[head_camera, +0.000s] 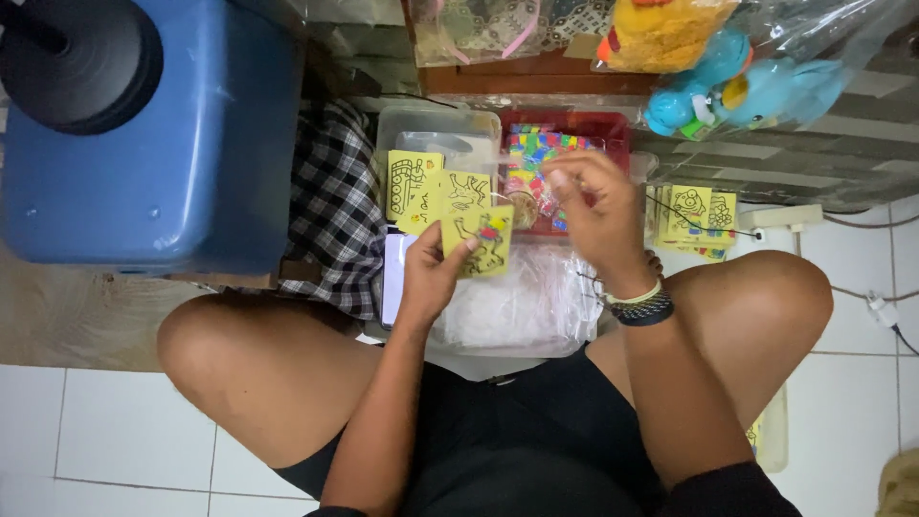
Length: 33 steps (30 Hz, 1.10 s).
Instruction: Packing yellow stickers into a plastic bag while seated on the floor.
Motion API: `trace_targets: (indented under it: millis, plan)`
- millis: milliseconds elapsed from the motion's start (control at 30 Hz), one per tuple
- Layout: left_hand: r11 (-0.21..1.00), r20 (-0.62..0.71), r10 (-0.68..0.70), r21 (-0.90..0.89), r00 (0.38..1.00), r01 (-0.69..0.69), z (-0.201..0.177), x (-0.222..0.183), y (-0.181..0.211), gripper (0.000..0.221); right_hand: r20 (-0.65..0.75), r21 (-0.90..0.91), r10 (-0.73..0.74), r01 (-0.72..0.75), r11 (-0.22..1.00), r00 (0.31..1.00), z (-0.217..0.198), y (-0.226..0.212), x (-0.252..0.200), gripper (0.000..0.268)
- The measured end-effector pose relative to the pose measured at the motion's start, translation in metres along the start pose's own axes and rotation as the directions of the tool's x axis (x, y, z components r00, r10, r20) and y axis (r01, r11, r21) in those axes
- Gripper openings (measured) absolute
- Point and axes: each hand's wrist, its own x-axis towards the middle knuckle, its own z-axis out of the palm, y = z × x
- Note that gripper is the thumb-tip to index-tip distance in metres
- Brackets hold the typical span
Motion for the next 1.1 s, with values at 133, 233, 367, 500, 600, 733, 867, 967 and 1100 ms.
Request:
trace_targets:
  millis: [133, 233, 367, 500, 600, 733, 867, 967, 1100]
  plan:
    - [0.995, -0.125, 0.038, -0.085, 0.991, -0.048, -0.006, 0.005, 0.002, 0.016, 0.030, -0.193, 0.034, -0.028, 0.981, 0.999, 0.005, 0.049, -0.012, 0.011]
    - [0.990, -0.202, 0.038, -0.126, 0.979, -0.064, -0.008, 0.007, 0.001, 0.017, 0.249, -0.610, 0.218, -0.022, 0.792, 0.944, 0.027, 0.079, -0.026, 0.013]
    - [0.991, -0.201, 0.029, -0.121, 0.979, -0.054, -0.010, 0.003, 0.005, 0.017, 0.311, -0.735, 0.468, -0.103, 0.671, 0.827, 0.057, 0.077, -0.026, 0.031]
    - [0.990, -0.181, 0.045, -0.122, 0.983, -0.068, -0.009, 0.000, 0.009, 0.015, 0.378, -0.726, 0.580, -0.158, 0.670, 0.722, 0.070, 0.079, -0.028, 0.039]
    - [0.992, -0.168, 0.056, -0.104, 0.984, -0.074, -0.012, 0.002, 0.009, 0.014, 0.360, -0.738, 0.527, -0.110, 0.665, 0.770, 0.075, 0.101, -0.035, 0.036]
    - [0.993, -0.164, 0.062, -0.091, 0.984, -0.077, -0.010, 0.003, 0.009, 0.013, 0.371, -0.739, 0.472, -0.053, 0.671, 0.800, 0.068, 0.100, -0.040, 0.022]
    - [0.994, -0.155, 0.061, -0.079, 0.986, -0.074, -0.008, 0.002, 0.014, 0.011, 0.311, -0.703, 0.331, -0.019, 0.711, 0.891, 0.066, 0.122, -0.048, 0.019]
    - [0.995, -0.153, 0.062, -0.071, 0.986, -0.073, -0.007, 0.000, 0.019, 0.010, 0.202, -0.664, 0.179, 0.000, 0.748, 0.963, 0.066, 0.125, -0.046, 0.013]
    - [0.996, -0.156, 0.078, -0.022, 0.985, -0.082, -0.009, 0.000, 0.019, 0.010, 0.009, -0.524, -0.003, 0.007, 0.852, 1.000, 0.054, 0.124, -0.029, 0.009]
